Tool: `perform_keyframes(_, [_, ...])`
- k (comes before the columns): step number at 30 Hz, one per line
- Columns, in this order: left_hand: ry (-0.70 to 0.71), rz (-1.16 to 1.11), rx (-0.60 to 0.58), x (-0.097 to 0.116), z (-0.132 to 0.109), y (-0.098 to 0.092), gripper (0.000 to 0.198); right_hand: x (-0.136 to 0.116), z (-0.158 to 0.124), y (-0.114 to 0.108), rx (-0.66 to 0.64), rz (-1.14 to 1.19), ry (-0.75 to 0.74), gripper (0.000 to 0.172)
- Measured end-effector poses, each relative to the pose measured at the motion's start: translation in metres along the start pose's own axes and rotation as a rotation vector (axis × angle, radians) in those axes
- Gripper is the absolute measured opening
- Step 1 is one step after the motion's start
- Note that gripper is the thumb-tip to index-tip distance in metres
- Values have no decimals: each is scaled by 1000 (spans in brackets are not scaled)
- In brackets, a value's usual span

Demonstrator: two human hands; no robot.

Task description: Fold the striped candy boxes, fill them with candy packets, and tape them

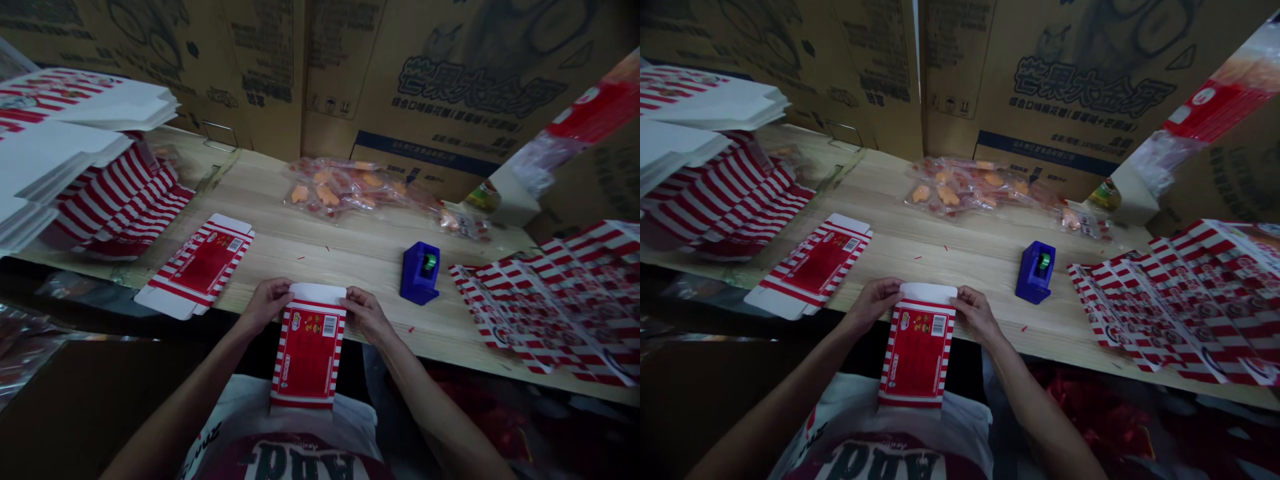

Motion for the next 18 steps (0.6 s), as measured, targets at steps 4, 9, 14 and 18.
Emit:
perform_keyframes(4, [79, 135, -1, -1, 1, -1, 22, -5, 0, -2, 101, -180, -196, 23])
perform_keyframes(9, [90, 226, 11, 3, -4, -4, 18, -11, -10, -3, -21, -392, -276, 22])
perform_keyframes(14, [99, 265, -10, 9, -15, -1, 22, -6, -22, 1, 21, -636, -481, 11])
perform_keyframes(18, [112, 356, 14, 10, -17, 5, 28, -9, -25, 3, 33, -754, -547, 11])
Point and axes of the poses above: each hand's wrist, its own z-axis towards the middle knuckle, its own y-axis out of the palm, x = y × z, the point moved 3 cm from there along z, towards the middle knuckle, and after that the axes turned 12 degrees about y, right-handed, at the moved point
